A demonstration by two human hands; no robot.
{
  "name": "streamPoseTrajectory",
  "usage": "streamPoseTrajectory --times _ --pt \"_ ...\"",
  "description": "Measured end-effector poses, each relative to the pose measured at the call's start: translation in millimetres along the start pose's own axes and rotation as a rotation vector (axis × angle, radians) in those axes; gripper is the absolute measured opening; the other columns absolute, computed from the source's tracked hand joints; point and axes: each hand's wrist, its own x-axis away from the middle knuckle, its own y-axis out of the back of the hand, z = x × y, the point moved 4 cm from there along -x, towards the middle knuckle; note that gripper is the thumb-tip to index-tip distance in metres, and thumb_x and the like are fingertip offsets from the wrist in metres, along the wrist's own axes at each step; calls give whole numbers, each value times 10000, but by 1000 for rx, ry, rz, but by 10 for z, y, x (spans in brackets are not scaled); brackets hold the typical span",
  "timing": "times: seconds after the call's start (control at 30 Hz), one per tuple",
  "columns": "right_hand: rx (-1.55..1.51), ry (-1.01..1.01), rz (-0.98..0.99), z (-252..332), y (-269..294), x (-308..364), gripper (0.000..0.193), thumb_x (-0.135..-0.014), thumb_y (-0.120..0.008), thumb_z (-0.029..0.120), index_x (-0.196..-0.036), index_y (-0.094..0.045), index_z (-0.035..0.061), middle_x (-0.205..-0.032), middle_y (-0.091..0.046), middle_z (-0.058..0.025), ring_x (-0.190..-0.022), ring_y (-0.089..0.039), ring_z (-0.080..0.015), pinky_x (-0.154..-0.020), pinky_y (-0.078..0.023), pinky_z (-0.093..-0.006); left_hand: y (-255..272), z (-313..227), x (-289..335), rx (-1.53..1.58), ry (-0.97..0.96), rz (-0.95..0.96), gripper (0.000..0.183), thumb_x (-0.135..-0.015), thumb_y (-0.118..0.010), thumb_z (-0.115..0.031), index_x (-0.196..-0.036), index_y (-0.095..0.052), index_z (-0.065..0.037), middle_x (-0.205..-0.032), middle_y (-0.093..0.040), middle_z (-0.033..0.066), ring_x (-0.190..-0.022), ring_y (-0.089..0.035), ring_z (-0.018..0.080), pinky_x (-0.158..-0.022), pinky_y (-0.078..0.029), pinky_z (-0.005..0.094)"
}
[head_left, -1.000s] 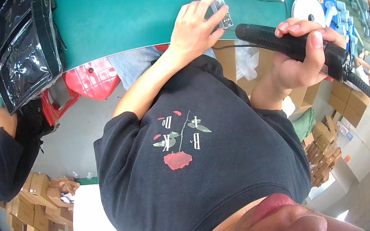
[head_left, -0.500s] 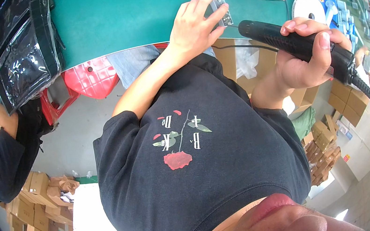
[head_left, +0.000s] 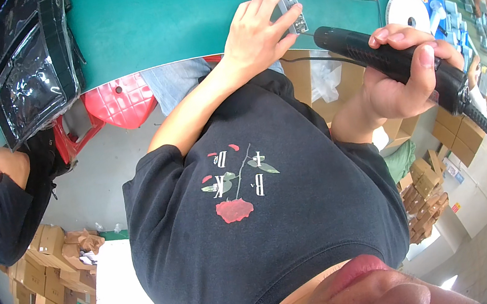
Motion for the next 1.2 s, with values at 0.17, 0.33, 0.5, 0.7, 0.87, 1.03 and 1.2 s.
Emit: streamPoseTrajectory --times 0.17,0.33,0.5,0.7,0.87,1.03,1.2 --pt "68 -8 7 2 -26 2 206 -923 -599 15 -1094 -485 14 -727 -641 -213 -577 -626 -283 -558 -593 -420 4 -12 -10 5 -5 0 530 -770 -823 -244 -1278 -688 -176 -1285 -563 102 -1026 -602 297 -899 -497 429" --pt "-34 -36 9 -42 -52 33 237 -906 -609 -13 -1087 -458 6 -694 -611 -190 -546 -597 -251 -559 -592 -407 10 -22 -8 -17 -12 -2 525 -781 -826 -255 -1279 -687 -170 -1294 -566 100 -1038 -607 298 -905 -494 431" --pt "-41 -46 69 -82 -42 38 268 -896 -625 -6 -1099 -454 32 -695 -600 -175 -568 -603 -247 -565 -589 -400 23 -40 -16 -31 -3 5 521 -788 -831 -275 -1278 -690 -164 -1296 -571 98 -1064 -613 299 -912 -494 433" --pt "-63 -44 77 -60 -55 129 303 -887 -645 -6 -1111 -448 48 -717 -611 -183 -623 -632 -266 -578 -590 -403 43 -46 -35 -13 2 30 512 -792 -830 -269 -1274 -691 -165 -1300 -571 102 -1062 -614 303 -917 -494 435" --pt "-37 -111 73 -82 234 -278 172 -931 -603 98 -1076 -537 35 -705 -620 -197 -547 -609 -296 -520 -558 -426 5 -10 12 -19 10 -8 552 -768 -868 -259 -1288 -700 -185 -1311 -584 97 -1043 -624 282 -899 -504 426" --pt "56 46 -239 -182 695 -1153 153 -925 -628 115 -984 -519 25 -667 -626 -182 -512 -597 -291 -520 -535 -396 6 -14 -23 -13 11 -8 543 -755 -889 -246 -1269 -723 -186 -1317 -600 91 -1028 -637 263 -884 -516 420" --pt "219 -9 -262 -509 811 -1554 187 -949 -573 149 -898 -561 -31 -719 -601 -171 -629 -597 -302 -611 -518 -436 -3 -12 -17 -20 23 4 538 -754 -888 -240 -1265 -731 -182 -1314 -607 94 -1025 -640 264 -886 -520 423"
